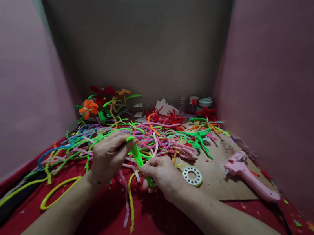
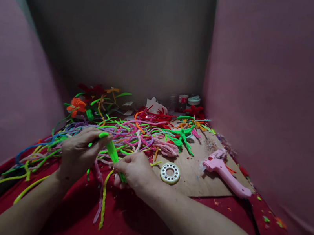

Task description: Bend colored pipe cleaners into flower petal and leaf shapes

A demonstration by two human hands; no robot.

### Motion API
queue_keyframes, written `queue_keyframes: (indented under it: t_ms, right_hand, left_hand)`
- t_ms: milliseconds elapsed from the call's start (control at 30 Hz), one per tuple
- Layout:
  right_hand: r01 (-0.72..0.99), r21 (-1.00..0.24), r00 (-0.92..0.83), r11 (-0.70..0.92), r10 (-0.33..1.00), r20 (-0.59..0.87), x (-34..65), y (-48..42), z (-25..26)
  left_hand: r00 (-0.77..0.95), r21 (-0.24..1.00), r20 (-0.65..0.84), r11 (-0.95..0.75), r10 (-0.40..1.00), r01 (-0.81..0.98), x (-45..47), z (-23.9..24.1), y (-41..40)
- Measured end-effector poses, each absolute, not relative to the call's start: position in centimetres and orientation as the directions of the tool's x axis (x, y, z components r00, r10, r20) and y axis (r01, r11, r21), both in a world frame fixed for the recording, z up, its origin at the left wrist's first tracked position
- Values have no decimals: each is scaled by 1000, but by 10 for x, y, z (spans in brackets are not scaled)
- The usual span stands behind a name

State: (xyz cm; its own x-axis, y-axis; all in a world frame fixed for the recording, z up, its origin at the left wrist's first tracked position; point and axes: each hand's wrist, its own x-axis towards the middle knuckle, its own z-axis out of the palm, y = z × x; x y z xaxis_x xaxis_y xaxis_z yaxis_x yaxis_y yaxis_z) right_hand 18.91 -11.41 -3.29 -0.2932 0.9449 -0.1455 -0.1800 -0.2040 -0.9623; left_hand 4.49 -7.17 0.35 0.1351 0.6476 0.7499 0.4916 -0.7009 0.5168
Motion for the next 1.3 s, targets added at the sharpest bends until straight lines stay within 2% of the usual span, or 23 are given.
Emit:
queue_keyframes:
  t_ms: [33, 100, 200, 267, 333, 400, 500, 567, 667, 767, 900, 967, 1033, 1167, 1300]
  right_hand:
    - [-163, -966, -295, -203, 944, -148, 189, -115, -33]
    - [-102, -982, -278, -160, 952, -126, 189, -116, -33]
    - [27, -1000, -196, 12, 981, 6, 197, -114, -25]
    - [85, -989, -100, 121, 989, 113, 209, -110, -16]
    - [135, -971, 44, 195, 978, 203, 228, -103, -5]
    - [317, -924, 215, 212, 933, 288, 251, -94, 3]
    - [668, -743, 374, 46, 842, 388, 284, -80, 9]
    - [793, -597, 426, -118, 809, 405, 302, -74, 9]
    - [856, -401, 476, -327, 801, 364, 318, -67, 6]
    - [854, -332, 502, -401, 802, 323, 324, -65, 3]
    - [908, -293, 412, -300, 772, 485, 314, -68, 2]
    - [942, -286, 315, -174, 750, 582, 300, -71, 1]
    - [964, -264, 159, 18, 759, 631, 280, -76, -1]
    - [928, -187, -142, 321, 773, 619, 231, -92, -8]
    - [839, -58, -436, 541, 733, 521, 192, -109, -17]
  left_hand:
    - [130, 515, 754, -702, 644, 491, 44, 4, -71]
    - [14, 634, 701, -631, 713, 448, 40, 4, -68]
    - [-193, 839, 539, -503, 820, 210, 31, 5, -54]
    - [-264, 878, 466, -477, 845, 23, 25, 6, -44]
    - [-304, 883, 419, -462, 856, -81, 20, 8, -35]
    - [-325, 892, 384, -438, 864, -114, 17, 8, -31]
    - [-341, 899, 356, -418, 870, -128, 14, 8, -27]
    - [-349, 896, 356, -423, 867, -137, 11, 7, -26]
    - [-359, 890, 352, -428, 864, -156, 8, 8, -25]
    - [-367, 893, 336, -417, 868, -169, 5, 11, -25]
    - [-367, 897, 361, -427, 857, -115, 1, 15, -26]
    - [-372, 901, 392, -432, 842, -28, -1, 14, -26]
    - [-365, 906, 416, -415, 833, 84, -3, 13, -25]
    - [-256, 876, 433, -337, 864, 344, -14, 14, -19]
    - [-90, 758, 426, -301, 900, 579, -28, 15, -5]
